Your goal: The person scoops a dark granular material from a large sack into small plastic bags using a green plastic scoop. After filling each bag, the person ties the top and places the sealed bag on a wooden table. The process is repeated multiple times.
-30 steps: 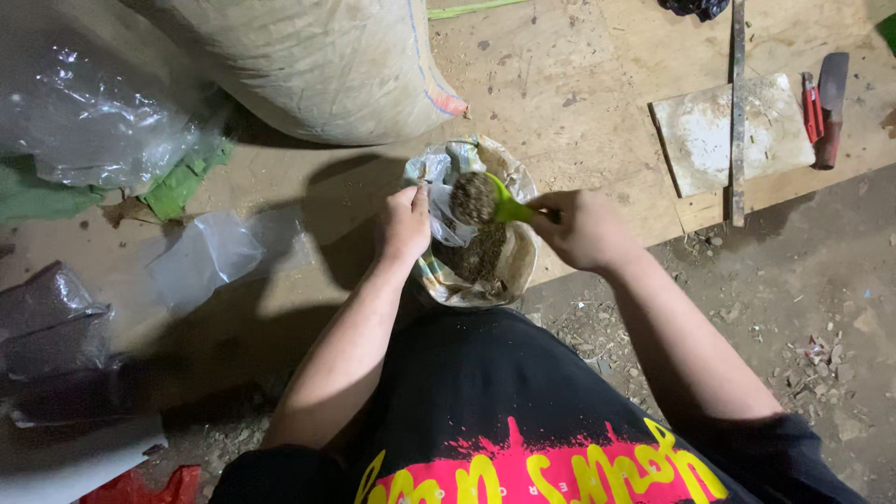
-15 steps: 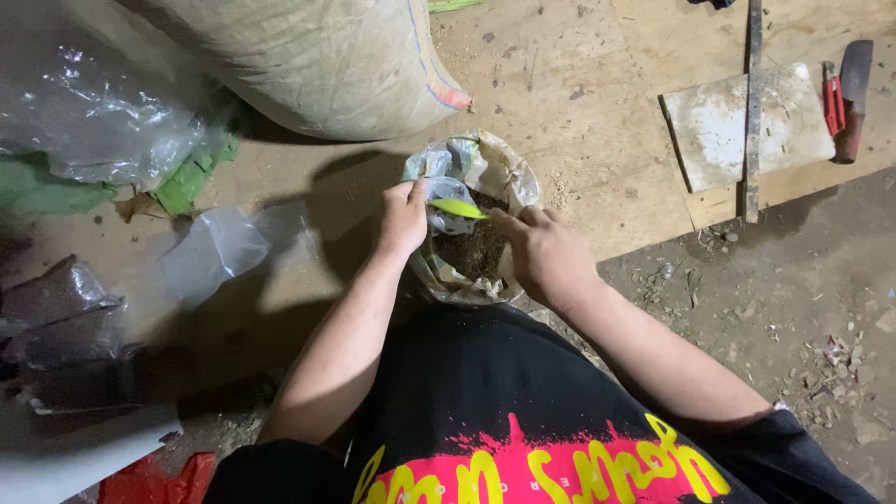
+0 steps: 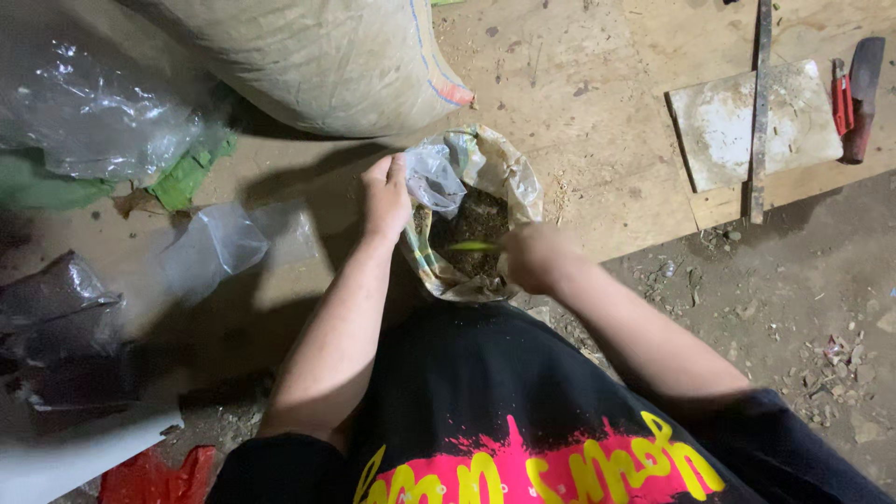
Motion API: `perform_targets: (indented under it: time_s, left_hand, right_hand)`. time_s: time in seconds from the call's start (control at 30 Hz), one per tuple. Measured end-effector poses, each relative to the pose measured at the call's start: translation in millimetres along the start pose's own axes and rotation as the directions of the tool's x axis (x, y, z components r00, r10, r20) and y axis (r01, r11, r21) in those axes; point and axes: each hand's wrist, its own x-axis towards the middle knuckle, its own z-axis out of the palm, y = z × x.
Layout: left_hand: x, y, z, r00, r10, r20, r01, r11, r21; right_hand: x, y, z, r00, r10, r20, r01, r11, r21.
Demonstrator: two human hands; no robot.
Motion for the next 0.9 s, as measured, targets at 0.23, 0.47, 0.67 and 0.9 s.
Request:
perform_targets:
  time_s: [0.23,0.47,0.67,0.9]
  left_hand:
    - [3,5,-2,1.0,0.003,-0.027,0.001,0.989,0.15]
    - [6,-18,-13,0.999,0.036,0.02,-0.038,0.992,0.123]
    - [-2,-27,-13,0.99,-0.038,0.135,0.024,0.994,0.109]
    - [-11,16,-2,0.941,-0.072,0.331,0.073,0.997,0.007]
  right_hand:
    - [78,-24,8,0.956,-0.126,-0.263,0.137,0.99,0.025]
    - [43,-5,-4,0.997,0.07,0.032,-0.073,0.992,0.103]
    - [24,26,-4,0.923,0.196,-0.331,-0.007,0.869,0.495]
    - [74,-13,16,0.847,0.266,-0.461,0.262,0.547,0.795]
